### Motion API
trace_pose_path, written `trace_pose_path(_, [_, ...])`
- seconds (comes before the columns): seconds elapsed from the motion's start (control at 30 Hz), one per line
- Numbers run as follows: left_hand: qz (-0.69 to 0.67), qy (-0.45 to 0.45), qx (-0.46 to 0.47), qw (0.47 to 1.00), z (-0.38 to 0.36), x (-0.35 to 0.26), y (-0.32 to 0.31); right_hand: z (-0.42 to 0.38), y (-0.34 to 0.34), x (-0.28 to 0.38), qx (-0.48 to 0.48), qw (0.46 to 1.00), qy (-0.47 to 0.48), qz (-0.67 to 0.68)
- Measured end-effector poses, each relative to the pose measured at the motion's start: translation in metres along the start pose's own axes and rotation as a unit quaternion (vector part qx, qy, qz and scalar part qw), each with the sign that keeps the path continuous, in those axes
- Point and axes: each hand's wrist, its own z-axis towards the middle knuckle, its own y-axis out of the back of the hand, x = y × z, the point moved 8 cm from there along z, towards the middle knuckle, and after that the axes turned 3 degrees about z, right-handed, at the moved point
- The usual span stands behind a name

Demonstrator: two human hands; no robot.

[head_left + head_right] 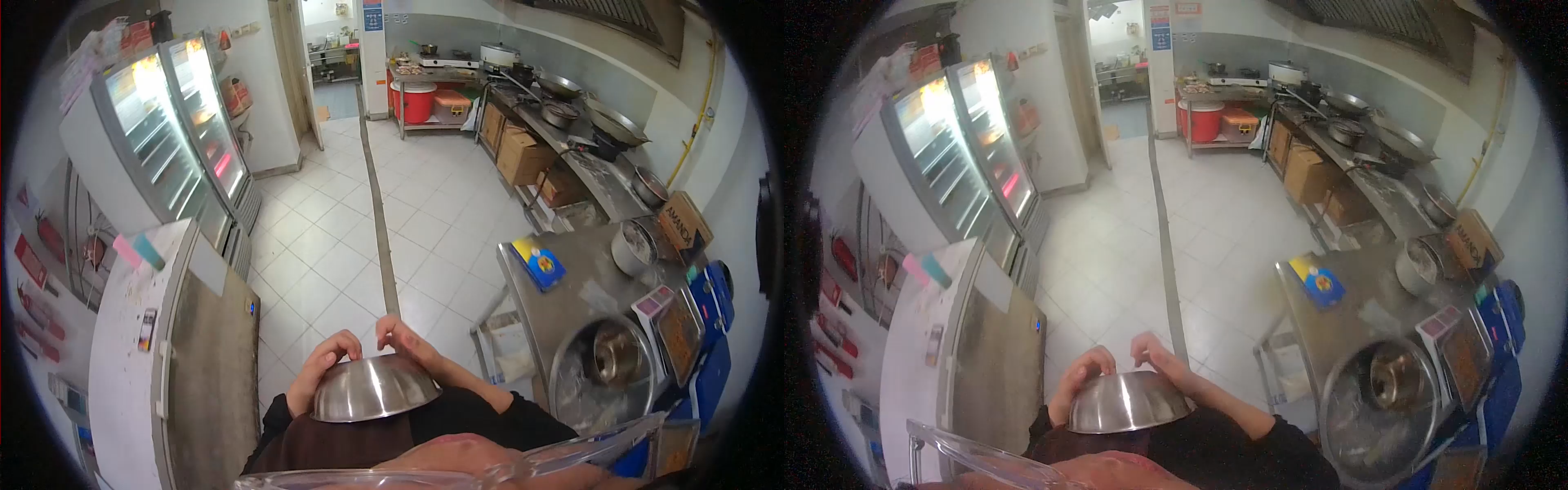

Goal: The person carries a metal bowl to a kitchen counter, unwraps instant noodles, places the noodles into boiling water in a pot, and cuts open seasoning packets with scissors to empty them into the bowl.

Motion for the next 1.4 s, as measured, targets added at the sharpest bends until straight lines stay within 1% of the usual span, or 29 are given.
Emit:
trace_pose_path(0.1, [0.025, -0.062, -0.058, 0.996, 0.084, -0.001, 0.057, 0.081, 0.041, 0.006, 0.147, 0.988, -0.052, 0.012])
trace_pose_path(0.13, [0.009, -0.077, -0.094, 0.993, 0.106, 0.011, 0.086, 0.106, 0.056, 0.004, 0.147, 0.987, -0.050, 0.038])
trace_pose_path(0.2, [-0.023, -0.110, -0.162, 0.980, 0.144, 0.037, 0.144, 0.154, 0.101, 0.002, 0.052, 0.999, 0.005, 0.001])
trace_pose_path(0.23, [-0.038, -0.069, -0.102, 0.992, 0.167, 0.046, 0.153, 0.178, 0.124, -0.001, 0.004, 0.999, 0.033, -0.019])
trace_pose_path(0.27, [-0.053, -0.029, -0.041, 0.997, 0.189, 0.036, 0.153, 0.204, 0.140, -0.003, -0.027, 0.995, 0.050, -0.081])
trace_pose_path(0.3, [-0.066, 0.011, 0.020, 0.998, 0.212, 0.034, 0.158, 0.230, 0.156, -0.014, -0.025, 0.996, 0.035, -0.074])
trace_pose_path(0.33, [-0.040, 0.027, 0.052, 0.997, 0.234, 0.041, 0.168, 0.252, 0.171, -0.025, -0.024, 0.997, 0.022, -0.064])
trace_pose_path(0.37, [-0.048, 0.020, 0.035, 0.998, 0.258, 0.050, 0.189, 0.275, 0.188, -0.035, -0.024, 0.998, 0.011, -0.053])
trace_pose_path(0.4, [-0.056, 0.011, 0.018, 0.998, 0.284, 0.060, 0.209, 0.301, 0.209, -0.041, 0.005, 0.996, 0.007, -0.086])
trace_pose_path(0.43, [-0.062, 0.005, 0.003, 0.998, 0.309, 0.068, 0.228, 0.325, 0.223, -0.053, 0.068, 0.996, -0.032, -0.052])
trace_pose_path(0.47, [-0.070, -0.032, -0.058, 0.995, 0.338, 0.079, 0.253, 0.349, 0.239, -0.062, 0.129, 0.989, -0.068, -0.018])
trace_pose_path(0.5, [-0.066, -0.049, -0.056, 0.995, 0.374, 0.083, 0.279, 0.375, 0.254, -0.066, 0.189, 0.977, -0.102, 0.013])
trace_pose_path(0.57, [-0.066, -0.070, -0.057, 0.994, 0.437, 0.086, 0.318, 0.432, 0.311, -0.055, 0.060, 0.997, -0.050, -0.016])
trace_pose_path(0.63, [-0.066, -0.024, 0.030, 0.997, 0.502, 0.083, 0.329, 0.470, 0.371, -0.034, -0.092, 0.992, 0.017, -0.085])
trace_pose_path(0.67, [-0.065, -0.001, 0.075, 0.995, 0.539, 0.077, 0.334, 0.487, 0.401, -0.034, -0.141, 0.989, 0.004, -0.038])
trace_pose_path(0.7, [-0.063, 0.020, 0.122, 0.990, 0.570, 0.078, 0.336, 0.501, 0.423, -0.034, -0.123, 0.992, -0.007, -0.029])
trace_pose_path(0.73, [-0.067, -0.007, 0.064, 0.996, 0.604, 0.095, 0.354, 0.515, 0.449, -0.033, -0.104, 0.994, -0.017, -0.020])
trace_pose_path(0.77, [-0.075, 0.010, 0.111, 0.991, 0.636, 0.101, 0.355, 0.530, 0.472, -0.030, -0.085, 0.996, -0.024, -0.011])
trace_pose_path(0.8, [-0.081, 0.027, 0.159, 0.984, 0.666, 0.105, 0.354, 0.544, 0.481, -0.022, -0.028, 0.997, -0.030, 0.067])
trace_pose_path(0.87, [-0.058, 0.045, 0.266, 0.961, 0.722, 0.130, 0.353, 0.555, 0.542, -0.022, -0.161, 0.987, 0.014, 0.006])
trace_pose_path(0.93, [-0.064, 0.072, 0.255, 0.962, 0.784, 0.149, 0.368, 0.573, 0.614, -0.023, -0.270, 0.958, 0.063, -0.079])
trace_pose_path(0.97, [-0.067, 0.085, 0.247, 0.963, 0.816, 0.158, 0.374, 0.585, 0.648, -0.022, -0.304, 0.947, 0.075, -0.079])
trace_pose_path(1.03, [-0.066, 0.045, 0.198, 0.977, 0.887, 0.188, 0.399, 0.618, 0.717, -0.008, -0.361, 0.923, 0.103, -0.084])
trace_pose_path(1.07, [-0.066, 0.022, 0.170, 0.983, 0.925, 0.196, 0.409, 0.641, 0.744, -0.001, -0.347, 0.928, 0.094, -0.093])
trace_pose_path(1.13, [-0.060, -0.014, 0.129, 0.990, 0.997, 0.204, 0.427, 0.704, 0.770, 0.017, -0.120, 0.990, 0.052, -0.053])
trace_pose_path(1.17, [-0.055, -0.029, 0.107, 0.992, 1.029, 0.206, 0.439, 0.730, 0.780, 0.024, -0.003, 0.999, 0.028, -0.029])
trace_pose_path(1.2, [-0.042, -0.023, 0.114, 0.992, 1.057, 0.209, 0.446, 0.753, 0.806, 0.028, 0.007, 0.997, 0.004, -0.077])
trace_pose_path(1.3, [-0.008, -0.004, 0.168, 0.986, 1.129, 0.208, 0.465, 0.815, 0.867, 0.029, -0.005, 1.000, -0.018, -0.013])
trace_pose_path(1.4, [-0.029, 0.071, 0.238, 0.968, 1.190, 0.223, 0.475, 0.861, 0.940, 0.027, -0.097, 0.994, 0.002, -0.044])
